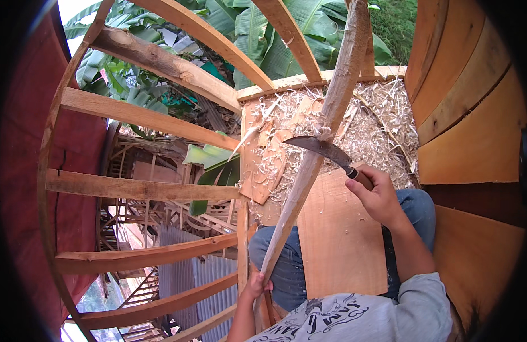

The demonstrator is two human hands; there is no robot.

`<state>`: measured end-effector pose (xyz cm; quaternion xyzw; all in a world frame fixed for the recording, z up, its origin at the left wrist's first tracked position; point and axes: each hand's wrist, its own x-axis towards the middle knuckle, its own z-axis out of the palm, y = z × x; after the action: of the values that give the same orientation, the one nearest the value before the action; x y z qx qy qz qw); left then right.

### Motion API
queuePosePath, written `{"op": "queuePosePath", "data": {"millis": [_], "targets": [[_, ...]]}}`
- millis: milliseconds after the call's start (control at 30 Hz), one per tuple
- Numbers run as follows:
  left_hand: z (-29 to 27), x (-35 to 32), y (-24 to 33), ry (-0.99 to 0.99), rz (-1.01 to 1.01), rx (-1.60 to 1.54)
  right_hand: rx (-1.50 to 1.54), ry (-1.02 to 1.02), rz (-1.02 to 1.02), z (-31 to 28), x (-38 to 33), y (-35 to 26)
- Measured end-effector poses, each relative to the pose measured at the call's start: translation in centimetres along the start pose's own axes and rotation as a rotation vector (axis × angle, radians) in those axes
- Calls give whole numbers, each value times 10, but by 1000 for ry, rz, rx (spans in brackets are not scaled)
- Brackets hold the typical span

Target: The person sits cross-legged on a wooden platform and uses a curved knife to shave a long wooden stick. They hold the stick with their left hand and repeatedly scrape the blade along its length to remove bark and smooth the surface, producing wood shavings.

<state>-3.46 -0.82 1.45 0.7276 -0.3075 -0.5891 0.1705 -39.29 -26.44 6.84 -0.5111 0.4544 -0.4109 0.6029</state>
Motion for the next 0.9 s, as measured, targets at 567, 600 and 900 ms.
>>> {"op": "queuePosePath", "data": {"millis": [567,600,900], "targets": [[3,-4,-1,-25,63,2,-224,-256,-32,3,-1,-10],[-2,-1,-5,-26,63,1,-153,-173,-19,3,2,-12],[-2,0,-18,-18,91,70,-365,-471,-75,23,-4,-6]]}}
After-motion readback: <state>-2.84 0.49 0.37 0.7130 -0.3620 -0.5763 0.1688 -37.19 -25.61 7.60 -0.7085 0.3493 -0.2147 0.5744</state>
